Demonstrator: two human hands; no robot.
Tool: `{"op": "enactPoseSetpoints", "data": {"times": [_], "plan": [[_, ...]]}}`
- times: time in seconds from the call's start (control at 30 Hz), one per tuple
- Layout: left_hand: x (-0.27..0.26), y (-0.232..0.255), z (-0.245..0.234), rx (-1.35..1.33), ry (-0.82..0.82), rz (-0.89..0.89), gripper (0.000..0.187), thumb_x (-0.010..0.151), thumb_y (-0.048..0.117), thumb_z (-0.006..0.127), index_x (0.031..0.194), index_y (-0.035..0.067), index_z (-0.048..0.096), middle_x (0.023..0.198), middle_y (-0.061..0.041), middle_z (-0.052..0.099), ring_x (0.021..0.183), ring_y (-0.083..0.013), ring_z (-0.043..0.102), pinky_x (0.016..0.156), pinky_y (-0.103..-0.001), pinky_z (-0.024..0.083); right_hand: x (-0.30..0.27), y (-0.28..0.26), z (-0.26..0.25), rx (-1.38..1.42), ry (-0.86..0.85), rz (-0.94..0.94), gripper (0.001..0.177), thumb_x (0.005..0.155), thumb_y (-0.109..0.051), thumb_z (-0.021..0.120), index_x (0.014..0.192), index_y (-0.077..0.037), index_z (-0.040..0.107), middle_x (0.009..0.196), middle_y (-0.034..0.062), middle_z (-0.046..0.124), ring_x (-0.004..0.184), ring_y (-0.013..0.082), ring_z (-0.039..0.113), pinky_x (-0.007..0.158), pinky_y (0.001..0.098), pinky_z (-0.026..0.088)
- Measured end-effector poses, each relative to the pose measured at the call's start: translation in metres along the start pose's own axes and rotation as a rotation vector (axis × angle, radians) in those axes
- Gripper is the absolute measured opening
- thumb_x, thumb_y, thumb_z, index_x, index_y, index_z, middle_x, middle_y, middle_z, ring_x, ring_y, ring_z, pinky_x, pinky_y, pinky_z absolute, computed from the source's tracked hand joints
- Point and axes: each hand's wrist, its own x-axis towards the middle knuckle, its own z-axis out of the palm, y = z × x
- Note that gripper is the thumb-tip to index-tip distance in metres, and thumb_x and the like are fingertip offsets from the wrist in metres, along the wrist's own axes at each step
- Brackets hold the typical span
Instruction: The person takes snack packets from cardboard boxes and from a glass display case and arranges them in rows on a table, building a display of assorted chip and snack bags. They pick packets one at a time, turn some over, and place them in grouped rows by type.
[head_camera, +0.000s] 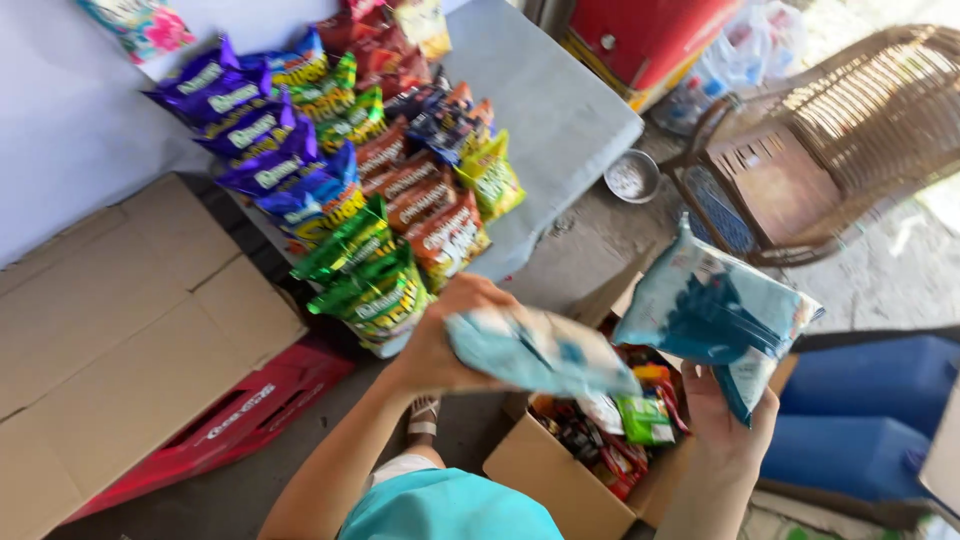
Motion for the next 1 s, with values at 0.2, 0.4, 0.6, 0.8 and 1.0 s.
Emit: {"op": "enactPoseSetpoints", "data": {"times": [0.2,0.4,0.6,0.8,1.0], "plan": [[-0.003,0.013,-0.019,0.631,-0.312,0.276,0.049,0.061,0.038,0.092,0.105,0.026,0.074,0.163,-0.023,0.036,0.155,-0.0461,0.026,0.123,-0.063,0.023,-0.003,0.108,0.111,-0.393,-0.071,-0.173,0.019,0.108,-0.009,0.054,0.121,0.002,0.064,0.117,0.0114,0.07,0.108,0.0228,0.065,0.095,0.0403,0.052],[-0.007,-0.016,-0.053,0.595,-0.167,0.326,0.055,0.062,0.04,0.093,0.113,0.025,0.079,0.157,-0.026,0.034,0.152,-0.0503,0.023,0.123,-0.066,0.022,-0.012,0.149,0.138,-0.76,-0.499,0.321,0.019,0.095,-0.005,0.063,0.102,0.012,0.071,0.106,0.0221,0.075,0.099,0.0275,0.07,0.091,0.04,0.055],[-0.025,-0.02,-0.071,0.427,-0.172,0.138,0.057,0.059,0.039,0.096,0.112,0.022,0.081,0.155,-0.022,0.043,0.147,-0.0438,0.039,0.123,-0.053,0.031,0.017,0.13,0.15,-0.735,-0.9,0.449,0.036,0.088,-0.025,0.078,0.088,0.011,0.074,0.105,0.0294,0.075,0.104,0.0369,0.072,0.095,0.0444,0.056],[-0.01,-0.012,-0.081,-0.069,-0.154,0.003,0.063,0.061,0.038,0.097,0.117,0.015,0.08,0.172,-0.025,0.027,0.159,-0.0454,0.027,0.137,-0.053,0.017,0.072,0.145,0.125,-0.227,-1.051,0.598,0.041,0.09,-0.027,0.075,0.08,0.012,0.07,0.093,0.0338,0.075,0.072,0.031,0.075,0.068,0.039,0.06],[0.022,-0.04,-0.074,0.129,0.107,-0.013,0.07,0.057,0.03,0.101,0.119,0.007,0.079,0.161,-0.021,0.042,0.152,-0.038,0.039,0.129,-0.048,0.028,0.196,0.169,0.093,-0.303,-0.995,0.571,0.04,0.102,-0.025,0.074,0.09,0.013,0.072,0.087,0.025,0.076,0.082,0.0311,0.074,0.076,0.04,0.059]]}}
